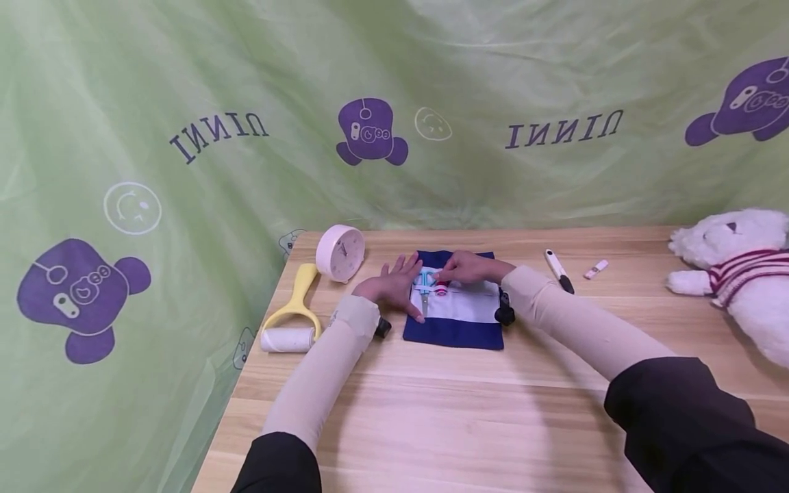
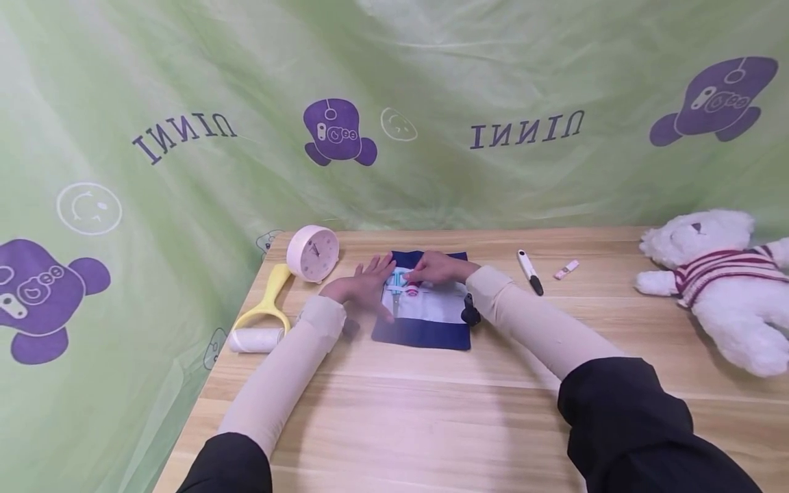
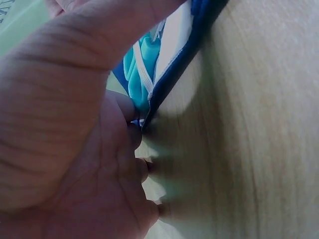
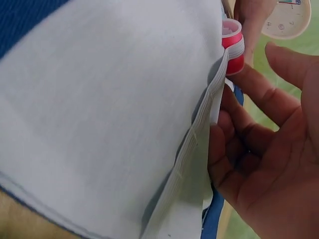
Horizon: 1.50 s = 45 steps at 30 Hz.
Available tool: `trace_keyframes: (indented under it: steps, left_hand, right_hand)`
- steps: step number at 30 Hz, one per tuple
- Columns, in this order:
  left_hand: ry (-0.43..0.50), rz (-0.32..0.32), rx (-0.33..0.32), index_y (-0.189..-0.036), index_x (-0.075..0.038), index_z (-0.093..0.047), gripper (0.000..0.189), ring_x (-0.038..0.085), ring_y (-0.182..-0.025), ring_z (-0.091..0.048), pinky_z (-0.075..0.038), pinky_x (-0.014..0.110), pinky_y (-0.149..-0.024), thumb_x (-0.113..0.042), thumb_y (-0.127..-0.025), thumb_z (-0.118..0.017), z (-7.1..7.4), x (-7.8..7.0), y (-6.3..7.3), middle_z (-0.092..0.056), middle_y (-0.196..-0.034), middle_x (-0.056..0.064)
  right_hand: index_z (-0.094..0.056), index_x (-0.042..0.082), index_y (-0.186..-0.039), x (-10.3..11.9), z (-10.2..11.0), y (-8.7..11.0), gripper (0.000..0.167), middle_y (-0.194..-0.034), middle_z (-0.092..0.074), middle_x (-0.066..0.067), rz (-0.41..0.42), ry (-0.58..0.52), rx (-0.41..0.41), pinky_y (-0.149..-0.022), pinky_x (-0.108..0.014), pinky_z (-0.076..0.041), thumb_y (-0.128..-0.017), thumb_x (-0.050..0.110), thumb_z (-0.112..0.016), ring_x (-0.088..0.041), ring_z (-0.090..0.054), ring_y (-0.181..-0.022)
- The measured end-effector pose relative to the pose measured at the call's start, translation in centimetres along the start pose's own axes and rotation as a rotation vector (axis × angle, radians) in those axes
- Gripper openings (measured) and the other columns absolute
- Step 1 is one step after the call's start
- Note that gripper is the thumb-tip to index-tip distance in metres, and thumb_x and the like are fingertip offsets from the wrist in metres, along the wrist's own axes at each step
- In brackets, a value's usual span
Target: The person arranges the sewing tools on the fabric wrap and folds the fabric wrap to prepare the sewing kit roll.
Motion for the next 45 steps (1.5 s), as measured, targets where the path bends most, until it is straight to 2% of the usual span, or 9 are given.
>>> trace_keyframes:
  steps: [11,15,19,23,27,30,33,38,45]
  left_hand:
    - [0.017,-0.014,0.002,-0.162,-0.015,0.008,0.14,0.031,-0.155,0.024,0.01,0.061,-0.124,-0.063,-0.068,-0.084,-0.4,-0.5,-0.1,0.025,-0.168,0.001]
    - [0.013,-0.018,-0.004,-0.162,-0.014,0.008,0.14,0.031,-0.155,0.023,0.01,0.061,-0.124,-0.062,-0.068,-0.085,-0.7,-0.4,-0.1,0.025,-0.168,0.002]
    - [0.005,-0.023,0.01,-0.162,-0.014,0.006,0.137,0.031,-0.156,0.021,0.008,0.061,-0.124,-0.063,-0.07,-0.083,-1.0,-0.5,0.0,0.022,-0.169,0.003]
    - [0.01,-0.022,0.001,-0.163,-0.013,-0.001,0.127,0.032,-0.158,0.013,0.001,0.061,-0.125,-0.063,-0.075,-0.079,-0.5,-0.9,0.3,0.012,-0.171,0.006]
    - [-0.038,-0.035,-0.068,-0.163,-0.015,-0.006,0.12,0.036,-0.158,0.007,-0.005,0.063,-0.125,-0.067,-0.078,-0.073,0.6,-1.8,0.5,0.003,-0.171,0.011]
    - [-0.081,-0.085,-0.118,-0.163,-0.015,-0.007,0.119,0.039,-0.157,0.006,-0.005,0.064,-0.124,-0.07,-0.079,-0.071,1.5,-3.1,0.5,0.002,-0.171,0.014]
    - [-0.094,-0.124,-0.125,-0.163,-0.015,-0.007,0.12,0.04,-0.157,0.008,-0.003,0.064,-0.124,-0.07,-0.078,-0.071,1.7,-4.1,0.4,0.002,-0.171,0.014]
    - [-0.095,-0.123,-0.052,-0.163,-0.017,-0.005,0.127,0.037,-0.156,0.015,0.003,0.064,-0.124,-0.072,-0.072,-0.075,0.7,-4.4,0.2,0.006,-0.171,0.011]
    - [-0.111,-0.13,-0.034,-0.163,-0.019,-0.004,0.132,0.035,-0.156,0.017,0.004,0.066,-0.123,-0.07,-0.068,-0.08,-0.1,-4.1,0.0,0.011,-0.171,0.008]
  right_hand:
    - [-0.076,0.005,-0.082,0.3,0.0,1.3,0.048,-0.057,-0.044,0.01,0.014,-0.023,-0.008,-0.054,-0.023,-0.032,-0.104,0.04,-0.05,-0.007,-0.038,-0.053]
    - [-0.077,0.004,-0.09,0.7,1.2,2.3,0.047,-0.064,-0.052,0.005,0.036,0.075,-0.093,-0.058,-0.024,-0.036,-0.104,0.04,-0.05,-0.009,-0.043,-0.059]
    - [-0.076,0.0,-0.107,0.9,6.3,6.0,0.034,-0.092,-0.074,-0.013,0.057,0.213,-0.293,-0.067,-0.03,-0.052,-0.102,0.029,-0.057,-0.017,-0.063,-0.072]
    - [-0.069,-0.005,-0.117,-0.6,13.6,11.3,0.033,-0.108,-0.073,-0.027,-0.065,0.234,-0.441,-0.064,-0.034,-0.056,-0.101,0.021,-0.057,-0.023,-0.067,-0.075]
    - [-0.065,-0.009,-0.121,-2.8,19.0,14.9,0.037,-0.11,-0.07,-0.032,-0.188,0.228,-0.479,-0.058,-0.028,-0.052,-0.1,0.02,-0.057,-0.014,-0.067,-0.07]
    - [-0.063,-0.013,-0.122,-4.6,20.6,16.0,0.039,-0.104,-0.071,-0.032,-0.234,0.228,-0.451,-0.056,-0.028,-0.052,-0.1,0.019,-0.056,-0.01,-0.065,-0.065]
    - [-0.062,-0.013,-0.122,-6.8,20.1,16.1,0.038,-0.097,-0.073,-0.029,-0.272,0.25,-0.404,-0.057,-0.03,-0.054,-0.099,0.017,-0.057,-0.013,-0.065,-0.065]
    - [-0.061,-0.016,-0.116,-9.9,16.0,15.1,0.038,-0.087,-0.071,-0.024,-0.323,0.223,-0.306,-0.062,-0.037,-0.058,-0.097,0.016,-0.059,-0.023,-0.066,-0.069]
    - [-0.054,0.005,-0.07,-12.6,11.1,14.3,0.037,-0.054,-0.044,0.005,-0.487,0.213,-0.148,-0.048,-0.028,-0.05,-0.096,0.031,-0.062,-0.01,-0.051,-0.048]
Point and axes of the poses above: each hand's wrist, its own y-axis away from the middle knuckle, its own z-axis out of the back of the hand, x = y × z, the point moved 9 cm from there along -y, towards the middle knuckle
